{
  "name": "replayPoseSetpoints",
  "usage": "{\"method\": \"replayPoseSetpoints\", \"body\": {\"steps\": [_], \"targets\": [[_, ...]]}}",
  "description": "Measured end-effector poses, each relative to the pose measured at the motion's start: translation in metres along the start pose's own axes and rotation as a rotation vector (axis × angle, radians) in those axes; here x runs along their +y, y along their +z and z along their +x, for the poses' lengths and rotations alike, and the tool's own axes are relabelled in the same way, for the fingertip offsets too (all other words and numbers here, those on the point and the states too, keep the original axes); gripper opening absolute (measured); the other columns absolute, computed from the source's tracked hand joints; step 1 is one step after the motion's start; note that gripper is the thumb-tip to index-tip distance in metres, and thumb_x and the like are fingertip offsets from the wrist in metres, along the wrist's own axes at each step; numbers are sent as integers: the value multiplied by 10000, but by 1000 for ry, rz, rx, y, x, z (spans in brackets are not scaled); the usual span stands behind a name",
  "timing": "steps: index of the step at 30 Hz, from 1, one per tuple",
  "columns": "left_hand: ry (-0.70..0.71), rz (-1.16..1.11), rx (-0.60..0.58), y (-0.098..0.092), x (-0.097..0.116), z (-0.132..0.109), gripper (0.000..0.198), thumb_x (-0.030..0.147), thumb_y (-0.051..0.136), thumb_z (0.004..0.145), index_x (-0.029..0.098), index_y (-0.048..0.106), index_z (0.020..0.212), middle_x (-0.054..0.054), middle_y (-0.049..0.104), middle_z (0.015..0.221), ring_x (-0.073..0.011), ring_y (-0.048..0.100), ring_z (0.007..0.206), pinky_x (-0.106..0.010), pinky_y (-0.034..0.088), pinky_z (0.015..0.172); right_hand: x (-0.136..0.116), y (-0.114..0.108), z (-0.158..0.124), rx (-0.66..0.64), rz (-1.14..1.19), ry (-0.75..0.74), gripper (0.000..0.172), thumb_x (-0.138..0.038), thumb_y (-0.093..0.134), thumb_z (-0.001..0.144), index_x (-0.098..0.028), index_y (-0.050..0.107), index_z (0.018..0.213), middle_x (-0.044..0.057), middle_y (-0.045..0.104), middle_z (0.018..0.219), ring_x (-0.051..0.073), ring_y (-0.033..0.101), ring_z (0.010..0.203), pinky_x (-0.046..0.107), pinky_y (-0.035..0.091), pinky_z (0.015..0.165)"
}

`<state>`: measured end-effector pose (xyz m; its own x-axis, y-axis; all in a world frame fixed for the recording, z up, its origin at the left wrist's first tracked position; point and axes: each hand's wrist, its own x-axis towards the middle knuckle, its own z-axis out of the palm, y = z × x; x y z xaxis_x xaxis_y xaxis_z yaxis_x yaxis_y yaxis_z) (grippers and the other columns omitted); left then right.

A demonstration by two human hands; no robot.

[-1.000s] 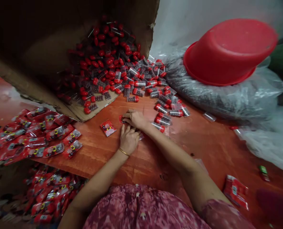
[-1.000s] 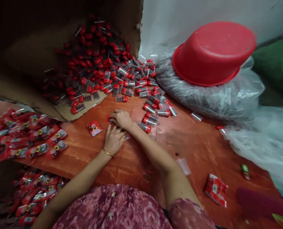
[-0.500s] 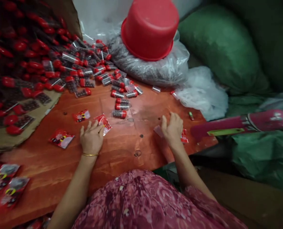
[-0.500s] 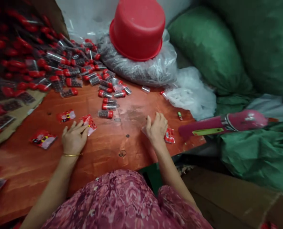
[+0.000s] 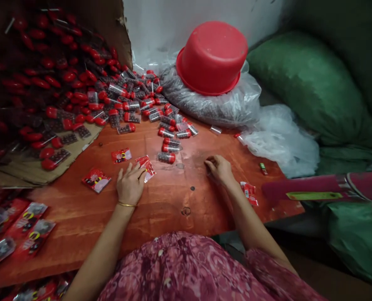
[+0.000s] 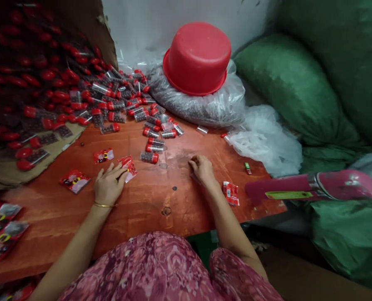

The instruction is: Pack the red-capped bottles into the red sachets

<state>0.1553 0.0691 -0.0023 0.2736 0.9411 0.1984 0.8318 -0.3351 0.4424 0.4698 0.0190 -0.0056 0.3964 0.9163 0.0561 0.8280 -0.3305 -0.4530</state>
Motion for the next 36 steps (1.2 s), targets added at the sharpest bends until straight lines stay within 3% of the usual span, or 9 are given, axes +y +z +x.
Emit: {"method": "replayPoseSetpoints", "body": {"steps": [3,5,8,11,14,19,24,30,36], "targets": [[1,-34,14,0,-2,0,266,293,451,841,226,670,977,-98,627,1162,-292,529,1159,-493,368,945,4,-6,-11,62,-29,-7,361,-395,548,764,-109,640,965,145,665,910,222,606,809,338,464,728],[6,-48,13,0,-4,1,258,297,456,837,233,672,964,-91,633,1154,-287,537,1150,-486,373,941,6,-9,-17,25,-74,44,426,-448,592,723,-128,634,1001,134,668,915,230,609,811,342,468,711],[10,-38,-9,1,-7,4,245,282,462,829,232,691,899,-92,645,1133,-283,548,1137,-478,364,953,3,-10,-22,-120,-68,105,354,-424,611,708,-171,649,952,79,684,824,201,615,729,309,463,655],[3,-22,-23,1,-8,5,248,276,461,826,218,697,874,-105,651,1118,-287,561,1119,-478,354,961,-2,-8,-23,-174,3,121,275,-371,598,717,-181,657,907,49,682,741,181,611,671,287,456,621],[11,-38,-18,0,-9,4,243,307,477,817,225,687,907,-102,650,1126,-285,563,1117,-465,369,946,2,-16,-22,-113,69,140,277,-392,572,731,-178,653,888,63,683,776,186,615,690,291,458,630],[6,-79,-2,0,-13,3,248,341,492,802,222,695,879,-108,656,1117,-306,568,1104,-464,398,908,38,-36,-10,234,-174,311,460,-453,546,745,-120,584,1059,171,627,979,266,585,845,369,433,697],[1,-66,7,3,-13,5,260,330,478,802,216,711,824,-111,667,1092,-309,579,1086,-455,408,896,57,-27,10,150,-268,273,294,-297,452,810,-103,609,967,186,624,954,257,557,869,351,406,718],[-9,-29,27,3,-10,4,249,317,467,813,239,703,833,-78,677,1081,-275,581,1090,-434,397,912,46,-22,10,118,-269,289,262,-313,430,830,-126,613,830,177,647,795,253,575,733,336,389,629],[-6,-27,58,4,-9,2,244,294,460,834,222,690,876,-94,672,1082,-265,588,1082,-449,365,948,16,-22,-39,98,60,89,271,-405,448,820,-180,590,867,82,664,770,191,598,672,295,447,623]]}}
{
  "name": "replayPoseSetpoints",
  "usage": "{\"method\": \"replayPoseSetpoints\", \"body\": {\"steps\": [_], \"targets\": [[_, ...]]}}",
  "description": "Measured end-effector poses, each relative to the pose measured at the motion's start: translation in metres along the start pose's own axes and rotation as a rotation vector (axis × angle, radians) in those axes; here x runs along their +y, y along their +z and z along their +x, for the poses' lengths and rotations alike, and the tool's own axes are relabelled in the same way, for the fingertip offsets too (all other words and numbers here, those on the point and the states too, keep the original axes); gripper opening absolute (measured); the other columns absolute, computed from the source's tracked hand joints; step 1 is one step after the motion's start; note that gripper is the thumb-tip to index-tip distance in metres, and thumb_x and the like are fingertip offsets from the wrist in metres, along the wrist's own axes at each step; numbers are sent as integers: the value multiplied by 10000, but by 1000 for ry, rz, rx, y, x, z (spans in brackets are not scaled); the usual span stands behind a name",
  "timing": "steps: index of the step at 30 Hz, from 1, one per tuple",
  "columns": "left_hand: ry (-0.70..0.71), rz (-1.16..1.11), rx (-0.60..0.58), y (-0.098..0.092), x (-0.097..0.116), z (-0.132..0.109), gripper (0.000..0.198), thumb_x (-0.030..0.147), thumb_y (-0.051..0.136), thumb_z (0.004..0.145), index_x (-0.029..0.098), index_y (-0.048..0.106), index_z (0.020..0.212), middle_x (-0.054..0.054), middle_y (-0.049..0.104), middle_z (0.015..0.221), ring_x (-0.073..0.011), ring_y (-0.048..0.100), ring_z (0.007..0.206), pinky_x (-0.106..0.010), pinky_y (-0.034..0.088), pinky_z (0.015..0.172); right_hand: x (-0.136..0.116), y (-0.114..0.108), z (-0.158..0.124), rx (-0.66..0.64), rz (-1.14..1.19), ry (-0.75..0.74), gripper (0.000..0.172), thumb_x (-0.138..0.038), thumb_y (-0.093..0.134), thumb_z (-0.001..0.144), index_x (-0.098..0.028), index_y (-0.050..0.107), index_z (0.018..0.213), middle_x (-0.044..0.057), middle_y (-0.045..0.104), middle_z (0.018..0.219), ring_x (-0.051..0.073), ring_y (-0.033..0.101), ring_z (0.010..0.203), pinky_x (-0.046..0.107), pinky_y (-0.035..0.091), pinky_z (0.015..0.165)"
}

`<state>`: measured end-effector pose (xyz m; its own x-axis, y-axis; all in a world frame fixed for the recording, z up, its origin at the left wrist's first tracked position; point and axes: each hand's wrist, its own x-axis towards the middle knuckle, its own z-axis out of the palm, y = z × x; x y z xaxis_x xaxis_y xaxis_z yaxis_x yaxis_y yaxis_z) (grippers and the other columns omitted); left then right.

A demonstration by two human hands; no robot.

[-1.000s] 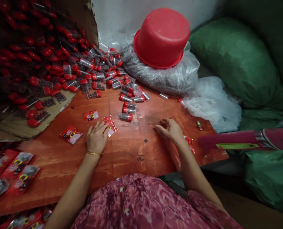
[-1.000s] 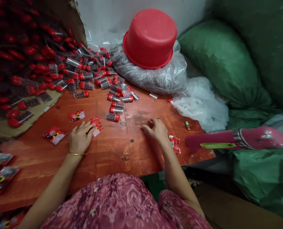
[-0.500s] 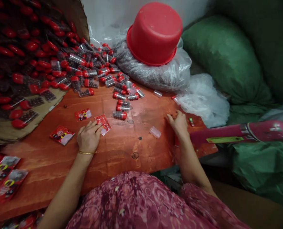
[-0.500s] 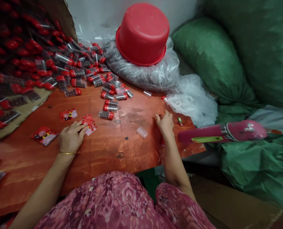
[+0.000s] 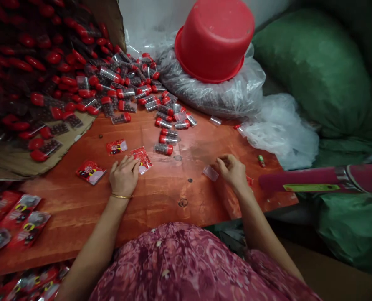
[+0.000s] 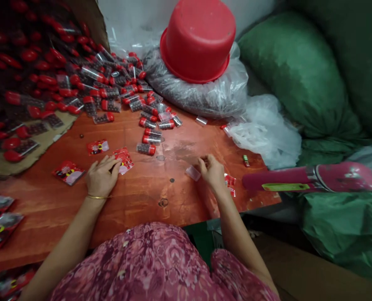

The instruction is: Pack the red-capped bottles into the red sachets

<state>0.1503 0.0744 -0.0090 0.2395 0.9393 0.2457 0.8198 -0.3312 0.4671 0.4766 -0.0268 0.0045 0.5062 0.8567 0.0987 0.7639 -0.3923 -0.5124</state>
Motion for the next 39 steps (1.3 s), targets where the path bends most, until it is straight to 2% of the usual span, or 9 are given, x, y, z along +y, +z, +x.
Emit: {"method": "replayPoseSetpoints", "body": {"steps": [5,10,14,19,22,27,32,35,39], "targets": [[24,34,-65,-3,0,-4,227,254,479,839,189,685,908,-113,657,1111,-253,570,1111,-455,352,976,-12,23,-31,123,-48,-97,287,-378,400,835,-176,595,898,116,657,830,233,592,754,357,452,691],[13,53,-75,-15,5,-5,212,269,492,846,205,676,932,-91,626,1182,-248,524,1168,-448,370,978,-43,51,-8,85,-185,-276,308,-348,371,847,-168,620,845,147,657,781,276,569,755,406,402,709],[46,27,-79,-17,10,-5,227,320,527,832,209,665,976,-99,600,1220,-255,496,1196,-462,364,992,-118,70,26,42,-39,-507,303,-360,388,871,-173,625,893,120,677,831,233,592,745,359,411,729],[45,26,-149,-7,9,-7,214,280,559,815,183,662,976,-95,632,1166,-268,479,1202,-476,358,996,-230,114,53,-380,-49,-718,282,-323,366,919,-180,575,1042,72,684,926,179,626,804,266,431,685],[45,21,-145,-5,7,-9,207,296,554,819,180,665,949,-84,650,1128,-266,497,1171,-472,363,988,-268,140,54,-489,-106,-798,254,-314,381,921,-186,589,989,74,687,920,181,635,783,255,428,647],[60,11,-117,-3,6,-12,184,308,562,813,201,666,921,-53,660,1100,-237,513,1129,-436,379,972,-276,164,52,-542,-198,-877,229,-266,394,916,-165,567,1027,128,653,1016,208,638,856,262,429,674],[57,13,-88,2,5,-13,186,318,568,809,211,667,924,-41,656,1119,-227,503,1150,-417,380,977,-281,175,64,-515,-231,-799,237,-177,367,903,-53,536,1013,219,653,894,247,646,777,299,437,629],[78,20,-49,2,1,-13,198,337,562,811,215,669,925,-41,663,1107,-226,525,1129,-408,395,964,-282,170,68,-516,-190,-777,166,-183,415,885,-95,551,921,161,660,824,201,629,692,270,431,589],[103,7,101,-7,5,-15,247,378,547,816,209,675,943,-86,646,1142,-250,535,1131,-434,393,960,-241,138,76,-503,359,-610,183,-281,409,879,-172,509,772,16,589,646,115,532,522,223,413,506]]}}
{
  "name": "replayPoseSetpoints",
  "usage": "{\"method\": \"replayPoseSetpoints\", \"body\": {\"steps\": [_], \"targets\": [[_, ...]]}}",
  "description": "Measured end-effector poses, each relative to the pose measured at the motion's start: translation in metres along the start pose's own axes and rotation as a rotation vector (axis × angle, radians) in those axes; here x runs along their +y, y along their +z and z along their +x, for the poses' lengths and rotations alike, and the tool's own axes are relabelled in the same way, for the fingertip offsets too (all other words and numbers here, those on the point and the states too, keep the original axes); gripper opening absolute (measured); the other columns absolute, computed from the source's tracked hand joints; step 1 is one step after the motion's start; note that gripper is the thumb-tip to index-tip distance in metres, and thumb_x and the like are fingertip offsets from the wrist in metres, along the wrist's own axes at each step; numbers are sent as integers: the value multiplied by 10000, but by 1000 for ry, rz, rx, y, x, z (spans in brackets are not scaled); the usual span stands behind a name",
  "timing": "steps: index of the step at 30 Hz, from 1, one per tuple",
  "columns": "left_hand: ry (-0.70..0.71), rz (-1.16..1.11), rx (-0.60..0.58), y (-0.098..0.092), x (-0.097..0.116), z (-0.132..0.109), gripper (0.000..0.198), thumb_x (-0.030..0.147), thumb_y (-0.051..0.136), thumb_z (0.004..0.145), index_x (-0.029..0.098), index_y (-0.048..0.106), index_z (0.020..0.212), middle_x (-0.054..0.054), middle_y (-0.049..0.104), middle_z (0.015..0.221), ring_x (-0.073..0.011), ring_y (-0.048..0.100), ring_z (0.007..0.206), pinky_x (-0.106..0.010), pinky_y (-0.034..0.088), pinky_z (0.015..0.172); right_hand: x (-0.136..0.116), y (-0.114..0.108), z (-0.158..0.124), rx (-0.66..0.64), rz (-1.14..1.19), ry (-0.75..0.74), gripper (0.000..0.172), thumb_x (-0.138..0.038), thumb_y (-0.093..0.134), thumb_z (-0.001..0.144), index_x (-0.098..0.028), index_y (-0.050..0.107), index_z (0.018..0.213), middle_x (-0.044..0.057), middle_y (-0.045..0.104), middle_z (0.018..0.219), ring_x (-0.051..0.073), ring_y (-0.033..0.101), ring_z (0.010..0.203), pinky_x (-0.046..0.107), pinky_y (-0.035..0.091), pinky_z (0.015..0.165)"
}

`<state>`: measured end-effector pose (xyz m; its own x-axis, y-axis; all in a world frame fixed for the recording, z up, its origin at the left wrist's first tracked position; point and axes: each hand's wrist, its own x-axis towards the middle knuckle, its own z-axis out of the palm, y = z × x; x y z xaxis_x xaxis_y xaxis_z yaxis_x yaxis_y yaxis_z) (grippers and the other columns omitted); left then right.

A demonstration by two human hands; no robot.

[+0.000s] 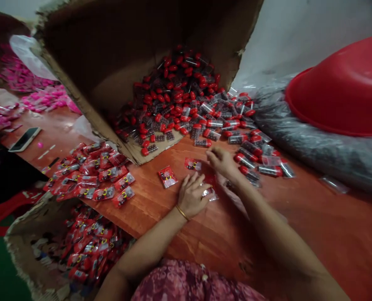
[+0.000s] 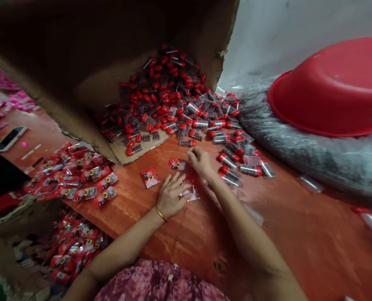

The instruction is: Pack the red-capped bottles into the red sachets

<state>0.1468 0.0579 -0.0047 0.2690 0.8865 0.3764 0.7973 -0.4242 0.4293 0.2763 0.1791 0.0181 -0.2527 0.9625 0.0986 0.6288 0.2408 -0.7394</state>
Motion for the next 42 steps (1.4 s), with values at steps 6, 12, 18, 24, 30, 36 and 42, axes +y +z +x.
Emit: {"method": "replayPoseSetpoints", "body": {"steps": [6,12,18,24,30,36,42], "targets": [[-13,-153,-303,6,53,3,320,395,431,875,191,668,804,-60,699,715,-166,647,686,-270,469,654,66,-66,-104,593,312,258,211,-401,526,757,-198,489,713,-49,476,552,93,430,459,225,378,470],[-108,-159,-561,46,112,21,374,449,478,831,158,581,1041,-101,689,881,-233,654,809,-307,478,669,94,-50,-160,689,242,367,210,-409,457,798,-205,493,762,-17,527,624,140,517,581,268,430,559],[-227,-210,-571,62,127,44,242,309,515,814,170,622,981,-65,694,831,-213,643,831,-301,477,716,88,-42,-162,795,307,291,193,-388,463,794,-199,503,792,-20,504,669,132,487,607,270,424,595],[-157,-347,-383,71,129,50,231,233,588,777,194,648,997,-62,685,922,-188,624,872,-306,489,786,82,-54,-167,838,562,325,234,-432,509,772,-199,493,763,-44,469,633,99,440,552,236,401,559],[215,-477,-255,86,126,54,196,103,525,797,187,648,925,-55,698,962,-157,637,911,-309,495,861,75,-87,-185,708,546,300,227,-429,537,770,-205,506,756,-46,470,616,91,437,532,218,393,525],[79,-463,-255,93,126,48,430,96,578,738,196,542,1155,-37,705,1006,-168,656,909,-306,511,840,66,-111,-196,361,200,217,211,-403,496,805,-203,546,757,6,591,681,135,545,618,259,448,608],[-20,-531,-345,86,128,49,556,74,572,726,207,471,1257,-19,703,1023,-165,639,980,-296,499,885,55,-115,-192,183,-159,198,167,-340,550,800,-184,609,783,-2,590,609,119,513,541,225,396,549]]}}
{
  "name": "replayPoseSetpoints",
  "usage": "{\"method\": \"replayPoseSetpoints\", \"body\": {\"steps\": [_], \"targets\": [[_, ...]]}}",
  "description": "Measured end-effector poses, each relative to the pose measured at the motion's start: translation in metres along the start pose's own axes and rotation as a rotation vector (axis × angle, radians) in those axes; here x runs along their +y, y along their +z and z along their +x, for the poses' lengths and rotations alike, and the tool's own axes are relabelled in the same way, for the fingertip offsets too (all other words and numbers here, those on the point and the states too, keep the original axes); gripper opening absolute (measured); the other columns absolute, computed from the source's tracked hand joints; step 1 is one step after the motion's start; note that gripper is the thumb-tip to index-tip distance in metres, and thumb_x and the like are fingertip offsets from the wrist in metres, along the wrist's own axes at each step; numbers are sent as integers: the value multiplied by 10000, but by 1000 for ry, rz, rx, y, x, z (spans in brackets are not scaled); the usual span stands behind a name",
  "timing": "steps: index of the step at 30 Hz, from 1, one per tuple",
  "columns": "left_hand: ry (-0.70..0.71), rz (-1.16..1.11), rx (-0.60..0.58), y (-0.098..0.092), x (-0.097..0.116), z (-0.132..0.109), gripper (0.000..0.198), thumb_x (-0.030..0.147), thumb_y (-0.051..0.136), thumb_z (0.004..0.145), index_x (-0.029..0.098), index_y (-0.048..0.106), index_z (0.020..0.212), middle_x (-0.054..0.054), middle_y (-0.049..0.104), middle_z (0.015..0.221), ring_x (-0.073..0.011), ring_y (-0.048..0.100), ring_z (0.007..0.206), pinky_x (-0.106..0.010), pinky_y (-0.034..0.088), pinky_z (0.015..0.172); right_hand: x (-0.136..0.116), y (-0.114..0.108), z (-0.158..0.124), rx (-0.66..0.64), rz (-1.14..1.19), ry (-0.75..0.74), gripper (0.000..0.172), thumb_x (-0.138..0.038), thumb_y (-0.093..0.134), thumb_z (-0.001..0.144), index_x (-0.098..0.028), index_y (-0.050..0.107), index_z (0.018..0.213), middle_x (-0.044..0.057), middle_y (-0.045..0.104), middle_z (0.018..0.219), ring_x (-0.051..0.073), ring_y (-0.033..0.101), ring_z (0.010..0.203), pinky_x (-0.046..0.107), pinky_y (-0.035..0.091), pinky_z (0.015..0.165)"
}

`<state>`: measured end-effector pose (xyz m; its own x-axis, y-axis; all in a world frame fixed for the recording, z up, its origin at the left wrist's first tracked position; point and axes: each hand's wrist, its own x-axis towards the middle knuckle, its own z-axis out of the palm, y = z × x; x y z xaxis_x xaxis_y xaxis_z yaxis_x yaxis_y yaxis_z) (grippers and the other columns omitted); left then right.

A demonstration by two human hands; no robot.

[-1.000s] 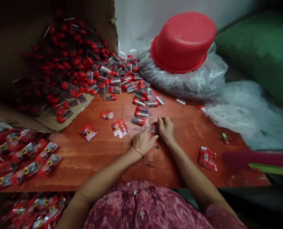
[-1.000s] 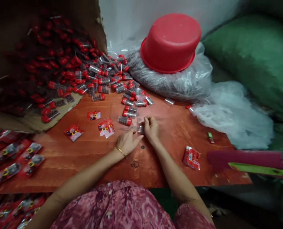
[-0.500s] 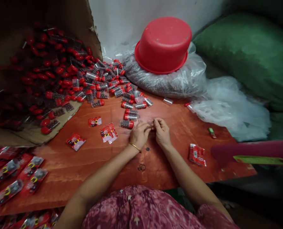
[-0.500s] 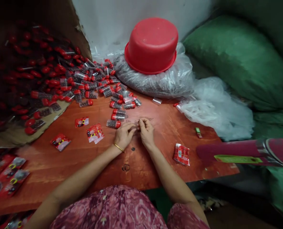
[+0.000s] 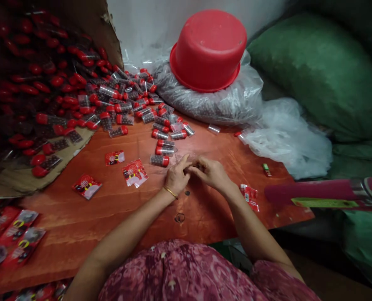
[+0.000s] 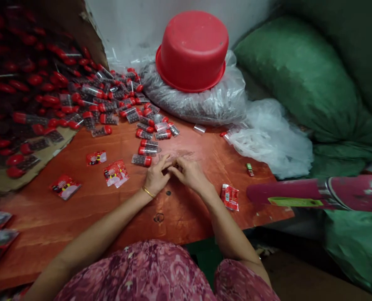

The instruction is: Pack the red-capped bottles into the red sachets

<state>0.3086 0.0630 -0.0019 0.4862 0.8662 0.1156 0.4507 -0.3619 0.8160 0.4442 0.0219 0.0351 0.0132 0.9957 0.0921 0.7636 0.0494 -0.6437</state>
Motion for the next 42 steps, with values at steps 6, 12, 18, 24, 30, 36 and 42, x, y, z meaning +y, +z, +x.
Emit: {"method": "replayPoseSetpoints", "body": {"steps": [6,12,18,24,30,36,42], "targets": [[-80,-101,-32,-4,1,2,503,150,626,741,175,507,1229,-53,700,1030,-181,637,992,-291,504,875,6,1,-1,22,-15,8,400,-475,623,741,-163,617,993,12,595,656,141,526,557,245,416,540],[-29,-111,-42,0,-1,-1,583,19,567,712,192,469,1260,-40,693,1052,-159,635,991,-287,500,891,19,10,-3,37,-54,-87,329,-435,510,835,-191,612,1030,95,633,937,199,604,800,319,479,714],[86,214,151,-40,-12,-18,316,198,519,818,200,588,1126,-80,655,1131,-203,596,1054,-404,417,978,57,-2,16,357,-310,185,318,-430,499,811,-164,647,900,111,646,879,209,576,728,326,440,651],[-144,575,268,-114,-45,-46,302,327,478,849,178,655,1042,-116,625,1177,-295,509,1166,-512,321,1007,78,-15,28,449,-457,382,425,-493,495,791,-124,644,943,151,633,875,271,555,787,382,414,661],[-201,619,102,-138,-70,-63,257,362,549,807,254,689,994,-60,571,1264,-317,431,1241,-516,315,1010,20,16,23,480,-471,65,472,-492,470,828,-122,583,1098,201,572,1076,336,490,1006,478,374,824],[-207,562,166,-124,-73,-69,264,356,542,821,252,665,1030,-55,588,1241,-258,456,1231,-484,322,1015,-50,88,37,117,-330,-324,315,-354,411,895,-182,616,1061,127,605,1076,260,501,951,398,379,823],[-197,548,178,-120,-78,-74,206,309,514,842,257,692,931,-42,638,1160,-249,497,1196,-464,348,989,-59,111,36,99,-367,-396,294,-331,414,903,-187,643,1018,115,615,1128,263,480,1027,418,339,878]]}}
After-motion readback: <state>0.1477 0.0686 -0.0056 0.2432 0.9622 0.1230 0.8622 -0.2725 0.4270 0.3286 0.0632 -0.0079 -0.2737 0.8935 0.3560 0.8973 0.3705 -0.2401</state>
